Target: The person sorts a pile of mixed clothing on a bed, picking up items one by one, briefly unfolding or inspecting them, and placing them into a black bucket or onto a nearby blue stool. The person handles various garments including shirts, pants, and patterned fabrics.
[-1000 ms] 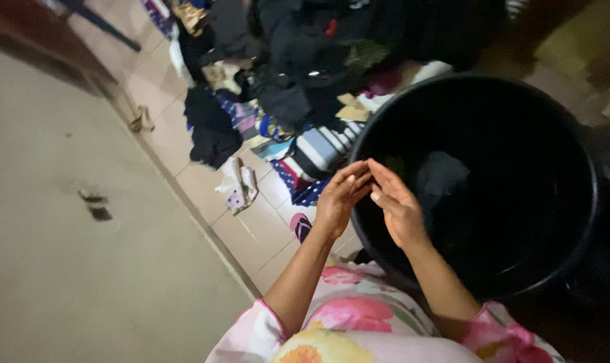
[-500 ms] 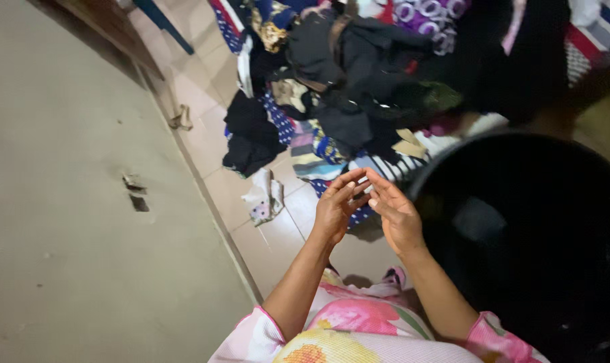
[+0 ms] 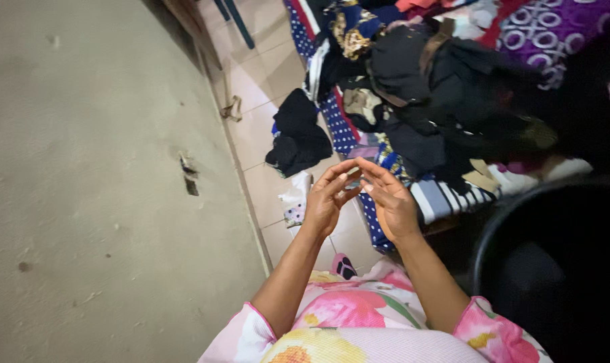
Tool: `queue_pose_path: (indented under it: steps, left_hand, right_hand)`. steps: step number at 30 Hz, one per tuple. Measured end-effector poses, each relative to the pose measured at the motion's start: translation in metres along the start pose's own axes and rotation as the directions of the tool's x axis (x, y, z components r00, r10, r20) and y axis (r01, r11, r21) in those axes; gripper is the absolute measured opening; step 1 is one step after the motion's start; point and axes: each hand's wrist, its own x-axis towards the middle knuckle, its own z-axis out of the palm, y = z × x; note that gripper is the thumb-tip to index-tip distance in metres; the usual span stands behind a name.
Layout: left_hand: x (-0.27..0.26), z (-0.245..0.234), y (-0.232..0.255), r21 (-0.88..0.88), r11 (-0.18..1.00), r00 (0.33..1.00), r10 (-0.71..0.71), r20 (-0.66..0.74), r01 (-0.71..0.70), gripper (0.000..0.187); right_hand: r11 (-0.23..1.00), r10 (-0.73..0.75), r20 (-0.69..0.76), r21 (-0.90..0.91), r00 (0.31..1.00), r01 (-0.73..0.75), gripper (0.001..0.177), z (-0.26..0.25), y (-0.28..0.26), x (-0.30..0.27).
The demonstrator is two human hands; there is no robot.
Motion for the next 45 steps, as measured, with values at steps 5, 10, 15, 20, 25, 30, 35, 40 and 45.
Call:
queue_pose_path:
  steps: [5,10,15,20,25,30,35,40,45]
  left_hand:
    - [-0.003,-0.033,0.020,-0.062,0.996,0.996,0.053,-0.070,-0.057,0.034]
    - [-0.002,-0.051,0.033,-0.085,0.992,0.988,0.077,-0.136,-0.089,0.034]
    - [0.007,-0.063,0.044,-0.092,0.991,0.982,0.078,-0.175,-0.095,0.035]
    - [0.037,-0.073,0.055,-0.075,0.995,0.974,0.054,-0.220,-0.072,0.034]
    - [0.092,-0.086,0.062,-0.098,0.992,0.975,0.054,-0.214,-0.076,0.034]
    - [0.156,-0.090,0.073,-0.102,0.993,0.976,0.029,-0.214,-0.052,0.035]
    - [0.212,-0.093,0.085,-0.078,0.996,0.974,0.023,-0.225,-0.042,0.035]
    - [0.256,-0.093,0.091,-0.112,0.993,0.976,0.007,-0.215,-0.032,0.034]
    - [0.288,-0.079,0.088,-0.140,0.990,0.979,-0.044,-0.197,0.016,0.034]
  right_hand:
    - [0.996,0.080,0.085,0.031,0.993,-0.083,0.053,0.026,0.016,0.022]
    - [0.992,0.123,0.124,-0.055,0.985,-0.117,0.051,0.044,0.026,0.043]
    - [0.990,0.143,0.169,-0.008,0.975,-0.144,0.050,0.049,0.039,0.066]
    - [0.985,0.174,0.131,-0.044,0.976,-0.169,0.049,0.045,0.050,0.104]
    - [0.987,0.162,0.138,-0.031,0.977,-0.160,0.048,0.039,0.049,0.158]
    - [0.983,0.179,0.108,-0.060,0.978,-0.173,0.049,0.027,0.038,0.221]
    - [0.981,0.189,0.110,-0.056,0.976,-0.184,0.049,0.019,0.025,0.276]
    - [0.987,0.159,0.110,-0.040,0.981,-0.156,0.047,0.005,0.020,0.315]
    - [0.988,0.156,0.062,-0.029,0.986,-0.155,0.046,-0.018,0.010,0.334]
